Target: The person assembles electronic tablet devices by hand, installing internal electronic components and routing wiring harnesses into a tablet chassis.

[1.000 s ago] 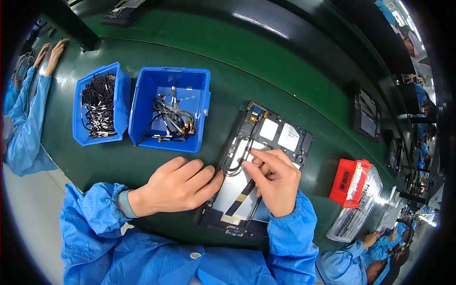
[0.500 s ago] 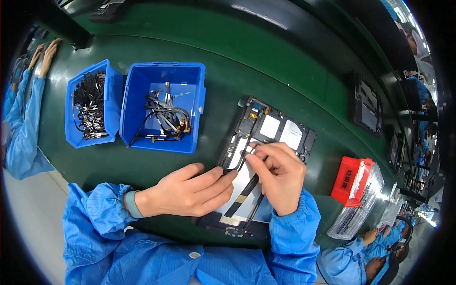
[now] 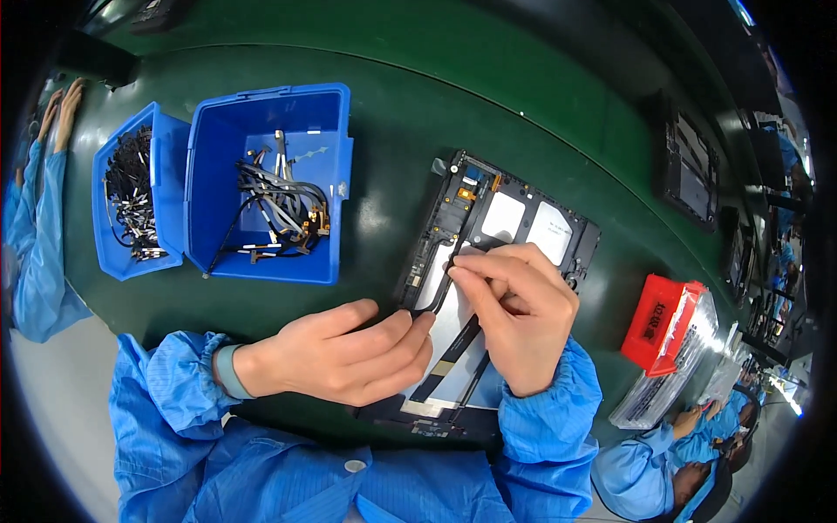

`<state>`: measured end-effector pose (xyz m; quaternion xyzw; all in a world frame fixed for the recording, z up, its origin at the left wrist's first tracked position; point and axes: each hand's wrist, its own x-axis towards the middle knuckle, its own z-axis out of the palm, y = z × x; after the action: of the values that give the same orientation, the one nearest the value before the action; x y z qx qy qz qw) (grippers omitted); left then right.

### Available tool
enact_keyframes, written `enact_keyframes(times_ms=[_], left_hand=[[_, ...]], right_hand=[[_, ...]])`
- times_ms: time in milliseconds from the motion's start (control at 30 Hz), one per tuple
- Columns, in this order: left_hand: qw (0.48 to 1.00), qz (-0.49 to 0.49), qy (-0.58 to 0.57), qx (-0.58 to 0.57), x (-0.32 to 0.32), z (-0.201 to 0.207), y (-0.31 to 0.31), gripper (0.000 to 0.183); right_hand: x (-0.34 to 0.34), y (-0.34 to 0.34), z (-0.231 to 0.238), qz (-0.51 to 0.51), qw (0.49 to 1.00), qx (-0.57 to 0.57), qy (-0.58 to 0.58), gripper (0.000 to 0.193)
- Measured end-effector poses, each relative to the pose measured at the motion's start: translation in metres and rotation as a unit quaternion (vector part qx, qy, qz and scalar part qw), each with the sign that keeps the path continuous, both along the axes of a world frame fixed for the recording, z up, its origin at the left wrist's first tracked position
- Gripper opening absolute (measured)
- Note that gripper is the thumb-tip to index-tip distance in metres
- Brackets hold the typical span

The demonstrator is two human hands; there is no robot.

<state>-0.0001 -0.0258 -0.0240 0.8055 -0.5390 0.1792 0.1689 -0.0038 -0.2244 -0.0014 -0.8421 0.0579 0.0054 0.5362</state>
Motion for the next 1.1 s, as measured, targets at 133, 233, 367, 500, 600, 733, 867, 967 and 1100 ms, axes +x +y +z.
enact_keyframes(times_ms=[133,233,367,500,600,733,867,967,1100], left_hand=[[1.000,-0.005,0.018,-0.009,0.002,-0.001,-0.001,0.012],[1.000,-0.006,0.028,-0.008,0.003,0.000,-0.001,0.011],[0.999,-0.010,0.034,-0.005,0.005,0.000,-0.001,0.010],[0.999,-0.007,0.037,-0.004,0.006,0.002,-0.004,0.009],[0.999,-0.005,0.043,0.009,0.004,0.004,-0.003,0.010],[0.999,0.001,0.032,0.030,0.001,0.005,0.001,0.013],[1.000,0.001,0.012,0.014,0.001,0.001,0.003,0.014],[1.000,0.006,0.014,0.000,-0.001,-0.009,-0.004,0.014],[1.000,0.016,0.007,-0.001,-0.005,0.004,-0.002,0.019]], right_hand=[[0.000,0.000,0.000,0.003,1.000,-0.013,0.007,0.013],[0.000,0.000,0.000,0.010,1.000,-0.027,-0.001,0.014],[0.003,0.001,0.002,0.002,1.000,-0.024,0.007,0.015],[0.004,0.001,0.002,-0.019,1.000,-0.009,0.014,0.014],[0.003,0.000,0.000,-0.015,0.999,-0.035,0.002,0.014],[0.002,0.009,0.008,-0.059,0.995,-0.019,0.080,0.018],[-0.017,0.009,-0.001,-0.016,0.991,-0.114,-0.062,0.030],[-0.029,-0.005,-0.007,0.164,0.946,-0.218,-0.176,0.039],[-0.017,-0.005,0.004,0.163,0.877,-0.399,-0.212,0.039]])
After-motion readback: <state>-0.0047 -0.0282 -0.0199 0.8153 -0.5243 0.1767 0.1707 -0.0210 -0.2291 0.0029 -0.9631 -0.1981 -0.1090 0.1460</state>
